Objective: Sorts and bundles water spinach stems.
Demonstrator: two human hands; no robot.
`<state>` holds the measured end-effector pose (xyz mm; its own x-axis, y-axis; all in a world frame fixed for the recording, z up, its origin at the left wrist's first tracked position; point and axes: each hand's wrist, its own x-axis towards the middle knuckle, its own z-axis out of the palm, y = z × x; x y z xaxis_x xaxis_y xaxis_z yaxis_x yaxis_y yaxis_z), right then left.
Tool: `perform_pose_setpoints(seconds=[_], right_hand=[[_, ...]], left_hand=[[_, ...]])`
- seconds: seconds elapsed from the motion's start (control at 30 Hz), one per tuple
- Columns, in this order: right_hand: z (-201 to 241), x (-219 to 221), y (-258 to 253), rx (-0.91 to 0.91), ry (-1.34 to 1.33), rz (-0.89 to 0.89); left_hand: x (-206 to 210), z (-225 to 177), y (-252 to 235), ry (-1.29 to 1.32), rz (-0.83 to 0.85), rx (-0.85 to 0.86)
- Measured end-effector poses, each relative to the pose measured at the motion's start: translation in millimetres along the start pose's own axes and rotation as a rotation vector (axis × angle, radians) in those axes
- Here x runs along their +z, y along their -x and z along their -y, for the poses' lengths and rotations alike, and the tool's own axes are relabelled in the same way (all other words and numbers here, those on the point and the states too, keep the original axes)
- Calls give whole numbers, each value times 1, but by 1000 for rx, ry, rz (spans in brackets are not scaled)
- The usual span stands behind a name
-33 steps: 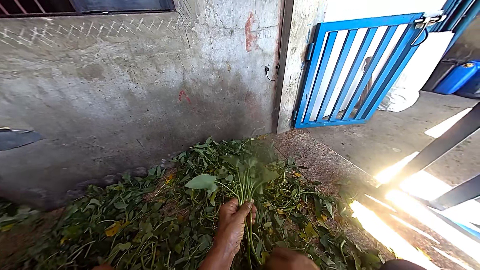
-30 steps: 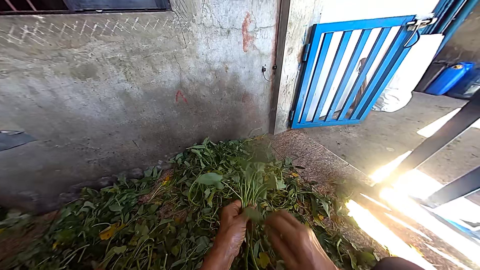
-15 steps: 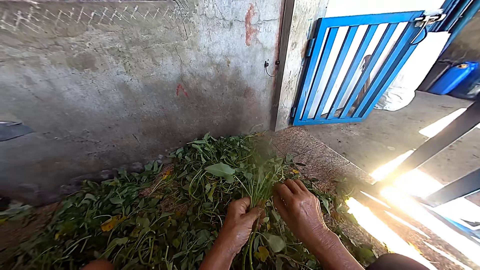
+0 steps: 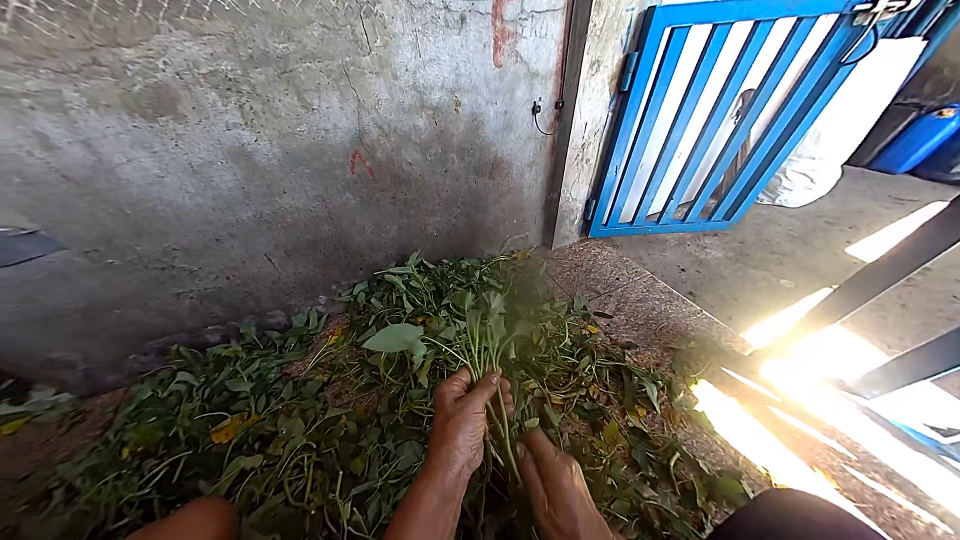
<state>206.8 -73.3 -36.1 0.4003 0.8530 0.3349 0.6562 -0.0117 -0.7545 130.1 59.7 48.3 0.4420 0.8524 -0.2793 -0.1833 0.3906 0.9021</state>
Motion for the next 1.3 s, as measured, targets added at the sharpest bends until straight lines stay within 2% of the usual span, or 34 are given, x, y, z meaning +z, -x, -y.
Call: perform_pose_setpoints(seconds=[0.1,0.2,0.27,0.33,0.37,0.5,0.57,0.63,0.7,0.8,0.87,0.93,0.97,1.13,1.3], right_hand=[[-5,5,35,-83,221,-2],[-20,-4,51,103,277,125],[-29,-14,43,160,233,25],[-36,-20,23,48,161,-162],[-35,-22,11,-8,118,-195],[-19,-19,-15,-63,-185,32],[-15,-9,-15,-114,-234,43],[-13,-4,-3,-174,-151,35],[-11,-7,16,-175,-48,116],[-21,-16,31,33,153,213],[-28,-23,24,86,161,23],[-24,-26,7,20,160,-234],[-18,-28,-2,-9,145,-274],[-6,-7,-22,-64,37,-134],[-5,-9,-24,43,-246,2]], left_hand=[[-6,-9,-2,58,-114,32],[-11,-15,-2,65,-125,38],[-12,-13,0,47,-96,28],[-11,-10,0,28,-54,14],[-9,-9,1,23,-37,6],[-2,-3,1,38,10,-33],[0,-3,1,70,-19,-42],[-1,-5,0,97,-111,-11],[-5,-10,-4,122,-196,35],[-12,-20,-8,136,-220,75],[-11,-18,-6,129,-192,64],[-8,-11,-4,117,-155,40],[-5,-7,-4,112,-141,27],[0,0,-3,106,-67,-12],[-7,-7,-1,91,2,-47]])
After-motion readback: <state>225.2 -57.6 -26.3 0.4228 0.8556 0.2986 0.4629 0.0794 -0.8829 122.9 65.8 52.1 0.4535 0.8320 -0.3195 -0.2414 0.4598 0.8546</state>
